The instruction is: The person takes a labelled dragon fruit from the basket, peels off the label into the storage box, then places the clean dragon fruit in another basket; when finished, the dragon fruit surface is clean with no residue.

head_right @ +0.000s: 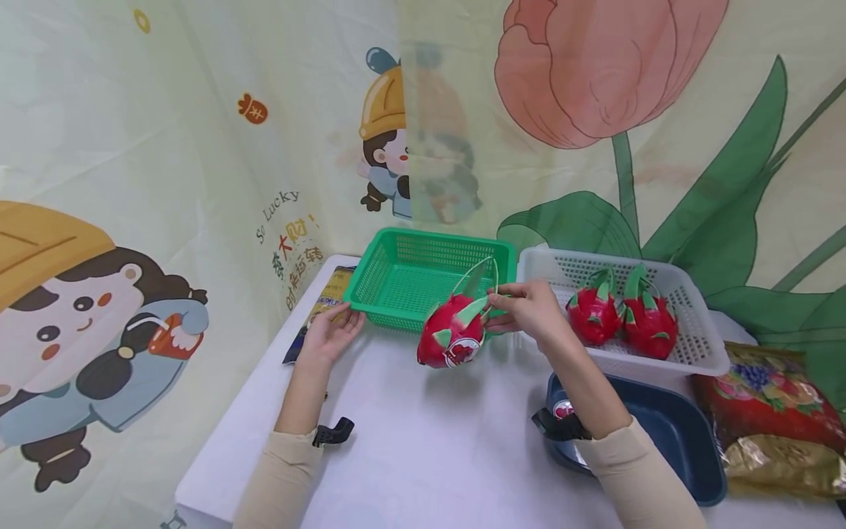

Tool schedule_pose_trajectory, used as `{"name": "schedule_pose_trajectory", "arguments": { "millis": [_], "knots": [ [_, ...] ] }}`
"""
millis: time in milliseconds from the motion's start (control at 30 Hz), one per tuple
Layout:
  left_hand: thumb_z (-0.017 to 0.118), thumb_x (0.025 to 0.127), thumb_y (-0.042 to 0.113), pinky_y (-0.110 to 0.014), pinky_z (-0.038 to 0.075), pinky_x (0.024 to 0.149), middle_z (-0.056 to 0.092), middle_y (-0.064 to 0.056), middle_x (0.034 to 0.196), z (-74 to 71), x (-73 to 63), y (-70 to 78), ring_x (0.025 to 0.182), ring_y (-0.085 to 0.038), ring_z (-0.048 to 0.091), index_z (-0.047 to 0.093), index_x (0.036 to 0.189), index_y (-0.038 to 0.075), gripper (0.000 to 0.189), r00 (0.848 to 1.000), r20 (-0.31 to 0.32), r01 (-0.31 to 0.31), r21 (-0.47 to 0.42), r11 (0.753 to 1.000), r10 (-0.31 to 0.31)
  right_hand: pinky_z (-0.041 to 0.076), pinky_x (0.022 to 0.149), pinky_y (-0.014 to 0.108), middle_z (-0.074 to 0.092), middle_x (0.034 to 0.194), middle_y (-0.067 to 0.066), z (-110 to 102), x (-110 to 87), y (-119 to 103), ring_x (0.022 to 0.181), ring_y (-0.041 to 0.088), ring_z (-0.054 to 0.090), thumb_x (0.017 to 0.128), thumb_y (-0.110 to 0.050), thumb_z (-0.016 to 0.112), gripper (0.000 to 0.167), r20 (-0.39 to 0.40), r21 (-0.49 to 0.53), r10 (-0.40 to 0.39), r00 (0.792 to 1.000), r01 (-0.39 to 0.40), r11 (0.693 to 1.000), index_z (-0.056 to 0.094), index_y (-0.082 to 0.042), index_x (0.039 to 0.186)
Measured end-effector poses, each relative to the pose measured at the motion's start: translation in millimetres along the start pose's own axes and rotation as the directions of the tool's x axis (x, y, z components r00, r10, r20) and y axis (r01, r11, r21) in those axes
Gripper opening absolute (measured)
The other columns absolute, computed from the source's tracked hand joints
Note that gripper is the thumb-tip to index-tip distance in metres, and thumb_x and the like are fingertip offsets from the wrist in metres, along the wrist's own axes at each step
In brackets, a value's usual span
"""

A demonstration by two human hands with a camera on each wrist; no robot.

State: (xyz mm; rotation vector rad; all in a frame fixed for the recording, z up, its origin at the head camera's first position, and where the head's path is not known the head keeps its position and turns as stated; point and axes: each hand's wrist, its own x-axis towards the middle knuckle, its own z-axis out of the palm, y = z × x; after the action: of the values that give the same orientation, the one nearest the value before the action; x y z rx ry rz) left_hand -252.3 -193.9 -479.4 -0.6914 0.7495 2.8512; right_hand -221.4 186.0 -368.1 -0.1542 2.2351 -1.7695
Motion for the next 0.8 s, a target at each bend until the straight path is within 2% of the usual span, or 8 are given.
{"name": "schedule_pose_trajectory", "arguments": {
  "millis": [133,433,800],
  "knots": [
    [0.053,0.104,-0.001,-0.036,0.046,0.116,0.047,-0.006,0.125,0.4,-1.0,0.1,0.121,-0.018,0.05,0.044,0.135,0.015,0.036,1.0,0.003,-0.001,-0.002,1.0,0.001,0.064,0.08,0.041,0.071,0.124,0.026,-3,-9.7,7,0.092,0.031,0.078,0.106,-0.02,0.062,0.049,0.006,-0.031,-0.011,1.0,0.011,0.999,0.054,0.013,0.142],
    [0.054,0.104,-0.002,-0.037,0.041,0.12,0.049,-0.006,0.124,-1.4,4.3,-0.1,0.123,-0.019,0.05,0.045,0.132,0.014,0.033,1.0,0.006,0.004,-0.024,1.0,-0.003,0.064,0.079,0.047,0.071,0.121,0.029,-5,-21.8,20,0.091,0.035,0.078,0.105,-0.018,0.064,0.05,0.044,-0.086,0.044,0.998,-0.04,0.996,0.054,0.016,0.14],
    [0.052,0.105,-0.002,-0.038,0.04,0.12,0.046,-0.006,0.132,-0.7,1.2,0.6,0.13,-0.018,0.046,0.043,0.137,0.018,0.039,1.0,0.007,0.019,-0.052,0.998,-0.019,0.066,0.07,0.043,0.075,0.104,0.025,8,-33.7,39,0.079,0.035,0.078,0.102,-0.014,0.068,0.042,0.093,-0.184,0.037,0.995,-0.019,0.983,0.063,0.017,0.129]
  ]
}}
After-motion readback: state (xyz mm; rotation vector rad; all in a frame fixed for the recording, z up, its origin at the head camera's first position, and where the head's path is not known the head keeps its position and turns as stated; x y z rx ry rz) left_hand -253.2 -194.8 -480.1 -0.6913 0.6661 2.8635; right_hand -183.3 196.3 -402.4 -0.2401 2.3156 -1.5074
